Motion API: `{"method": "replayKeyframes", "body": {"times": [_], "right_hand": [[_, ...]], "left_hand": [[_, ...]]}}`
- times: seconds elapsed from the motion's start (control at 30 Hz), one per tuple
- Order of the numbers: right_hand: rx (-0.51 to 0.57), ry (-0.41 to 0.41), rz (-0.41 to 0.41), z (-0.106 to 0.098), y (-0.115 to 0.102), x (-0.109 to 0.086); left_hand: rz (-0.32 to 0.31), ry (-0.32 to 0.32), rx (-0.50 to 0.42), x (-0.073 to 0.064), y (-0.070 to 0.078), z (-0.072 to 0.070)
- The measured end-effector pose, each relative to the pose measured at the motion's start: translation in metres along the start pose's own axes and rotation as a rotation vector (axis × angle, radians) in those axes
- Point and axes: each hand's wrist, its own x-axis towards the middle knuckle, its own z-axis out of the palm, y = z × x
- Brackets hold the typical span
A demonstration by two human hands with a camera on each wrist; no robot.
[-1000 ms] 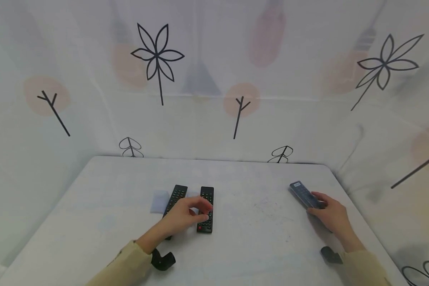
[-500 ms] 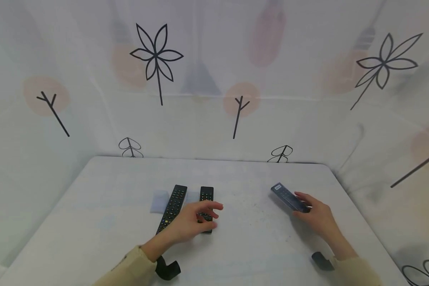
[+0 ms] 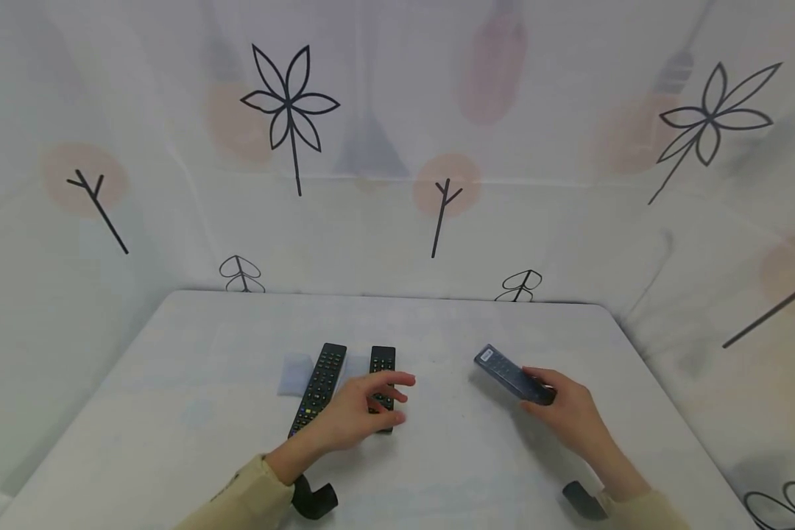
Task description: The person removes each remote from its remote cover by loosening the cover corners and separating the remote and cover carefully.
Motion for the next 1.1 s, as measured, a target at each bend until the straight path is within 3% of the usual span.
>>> {"method": "replayKeyframes", "body": {"times": [0.37, 0.57, 1.1], "right_hand": [[0.015, 0.026, -0.122, 0.008, -0.03, -0.018], [0.021, 0.03, -0.189, 0.014, -0.048, -0.027], [0.095, -0.044, -0.258, 0.031, -0.075, -0.038]], "left_hand": [[0.011, 0.046, 0.076, 0.009, -0.008, -0.002], [0.002, 0.04, 0.091, 0.014, -0.008, -0.001], [0.022, -0.004, -0.014, 0.025, -0.007, 0.006]]}}
